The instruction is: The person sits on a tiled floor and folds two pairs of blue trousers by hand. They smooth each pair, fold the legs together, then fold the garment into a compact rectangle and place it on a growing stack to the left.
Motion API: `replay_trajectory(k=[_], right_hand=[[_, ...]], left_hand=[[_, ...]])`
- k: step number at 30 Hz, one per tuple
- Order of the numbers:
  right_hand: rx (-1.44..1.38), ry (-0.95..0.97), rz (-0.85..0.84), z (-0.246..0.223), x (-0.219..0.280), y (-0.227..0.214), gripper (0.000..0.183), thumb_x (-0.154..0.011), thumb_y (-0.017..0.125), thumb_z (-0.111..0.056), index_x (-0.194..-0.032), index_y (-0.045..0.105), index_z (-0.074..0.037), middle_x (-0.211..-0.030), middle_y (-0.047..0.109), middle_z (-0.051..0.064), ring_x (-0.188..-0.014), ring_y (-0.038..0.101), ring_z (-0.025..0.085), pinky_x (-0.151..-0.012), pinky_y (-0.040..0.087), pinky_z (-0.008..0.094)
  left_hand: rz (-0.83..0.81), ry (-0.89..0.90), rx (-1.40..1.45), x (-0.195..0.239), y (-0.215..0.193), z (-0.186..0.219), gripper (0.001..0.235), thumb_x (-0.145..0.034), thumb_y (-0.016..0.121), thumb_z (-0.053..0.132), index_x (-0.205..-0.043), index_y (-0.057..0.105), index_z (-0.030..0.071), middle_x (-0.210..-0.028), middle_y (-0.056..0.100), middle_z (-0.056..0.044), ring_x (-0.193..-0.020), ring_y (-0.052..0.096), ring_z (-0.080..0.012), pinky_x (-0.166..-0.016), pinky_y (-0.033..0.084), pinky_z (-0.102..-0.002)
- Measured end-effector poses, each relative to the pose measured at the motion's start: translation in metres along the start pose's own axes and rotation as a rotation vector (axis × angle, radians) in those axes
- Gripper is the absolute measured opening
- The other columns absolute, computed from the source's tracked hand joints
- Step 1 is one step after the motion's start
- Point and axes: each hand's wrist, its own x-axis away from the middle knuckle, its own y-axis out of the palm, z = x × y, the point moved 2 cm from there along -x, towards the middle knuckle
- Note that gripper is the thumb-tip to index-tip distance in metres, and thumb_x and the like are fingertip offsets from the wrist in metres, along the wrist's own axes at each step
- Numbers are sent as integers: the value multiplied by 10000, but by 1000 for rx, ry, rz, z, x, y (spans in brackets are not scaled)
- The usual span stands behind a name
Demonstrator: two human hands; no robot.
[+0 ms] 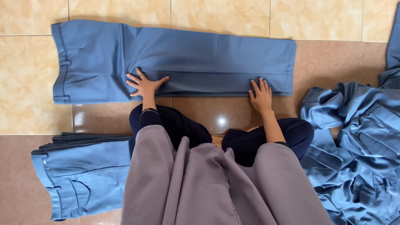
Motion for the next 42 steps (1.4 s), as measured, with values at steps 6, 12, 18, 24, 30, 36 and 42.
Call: replay_trajectory(k=[6,12,18,24,30,36,42], right_hand=[[-24,53,2,2,-5,0,543,-968,617,-395,-1501,540,-322,-1555,490,122,-1432,471,344,-1084,439,537],[61,129,75,27,0,22,556,-823,673,-345,-1372,588,-341,-1438,543,11,-1341,521,261,-997,463,479],[222,131,285,59,5,55,229,-784,713,-348,-1005,655,-348,-1113,642,-93,-1085,626,173,-854,495,398],[276,94,465,58,2,24,165,-744,686,-356,-893,615,-355,-960,640,-137,-998,627,125,-877,455,367],[250,74,363,49,10,25,160,-695,680,-324,-828,596,-296,-877,620,-65,-924,641,188,-827,484,379],[99,99,101,34,14,8,369,-666,711,-271,-997,559,-212,-1157,565,52,-1027,616,325,-793,489,480],[133,99,121,53,12,50,139,-732,699,-296,-825,606,-251,-1008,610,-2,-965,640,267,-716,541,427]], left_hand=[[173,174,-53,12,12,12,1502,-617,849,778,-1674,-42,191,-1700,-48,-275,-1564,-52,-475,-1115,48,-851],[362,1025,-184,-16,142,44,668,-686,859,476,-1276,699,205,-1491,496,-138,-1408,486,-335,-1027,486,-520],[315,1072,-325,-47,212,23,188,-822,721,498,-966,705,378,-1182,581,101,-1162,609,-163,-862,515,-410],[322,1242,-230,1,153,29,154,-779,714,404,-813,676,259,-874,671,49,-858,691,-174,-783,525,-366],[208,1257,-256,-9,179,20,190,-707,734,366,-778,657,207,-823,646,9,-807,679,-221,-713,557,-386],[87,1212,-241,-4,170,23,212,-744,748,329,-877,663,187,-839,656,-32,-842,689,-245,-746,584,-394],[131,1207,-262,-3,178,23,183,-744,736,289,-862,635,194,-823,651,-17,-809,687,-226,-709,592,-372]])
